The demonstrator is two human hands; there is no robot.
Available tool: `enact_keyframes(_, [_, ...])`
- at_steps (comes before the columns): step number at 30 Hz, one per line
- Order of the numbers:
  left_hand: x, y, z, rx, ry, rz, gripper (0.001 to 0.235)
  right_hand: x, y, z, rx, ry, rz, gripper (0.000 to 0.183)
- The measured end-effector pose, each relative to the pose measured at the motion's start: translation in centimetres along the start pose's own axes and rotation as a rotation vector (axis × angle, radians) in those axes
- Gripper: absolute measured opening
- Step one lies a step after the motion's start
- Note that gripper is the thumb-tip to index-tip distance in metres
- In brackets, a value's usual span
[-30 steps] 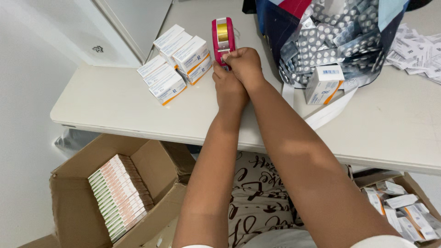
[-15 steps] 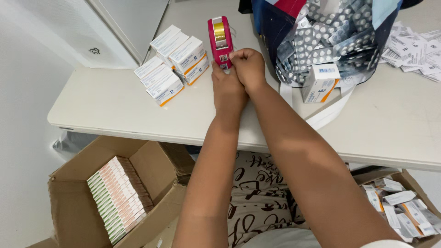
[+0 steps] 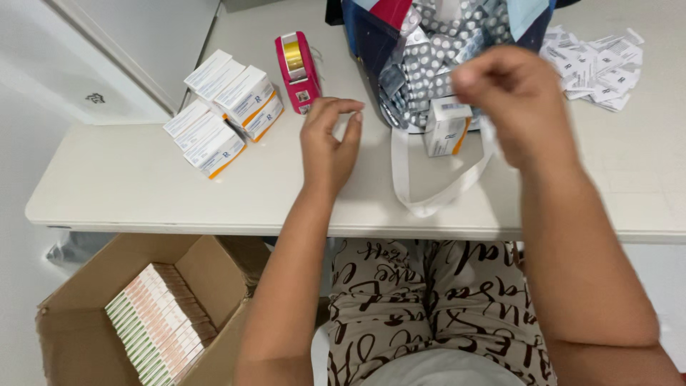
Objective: The person packs blister packs of pills into a white paper bag and seals it with tape. The person handles multiple blister packs and boxes, placing them into the bag and then applying tape to close the bag.
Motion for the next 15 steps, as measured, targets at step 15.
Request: enact_keyframes(15, [0.8, -9.6, -5.4, 0.220, -0.135, 0.364, 0.054, 2.3, 5.7, -8.4, -0.367, -0.191, -0.090, 0.014])
Point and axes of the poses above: each hand's wrist, its own x-axis away from the middle knuckle, its own y-axis out of the back of the hand, z = x × y, the point moved 7 cm from there along -x, towards the middle knuckle, and after that the axes turned 2 degrees about -z, right-handed, at the moved point
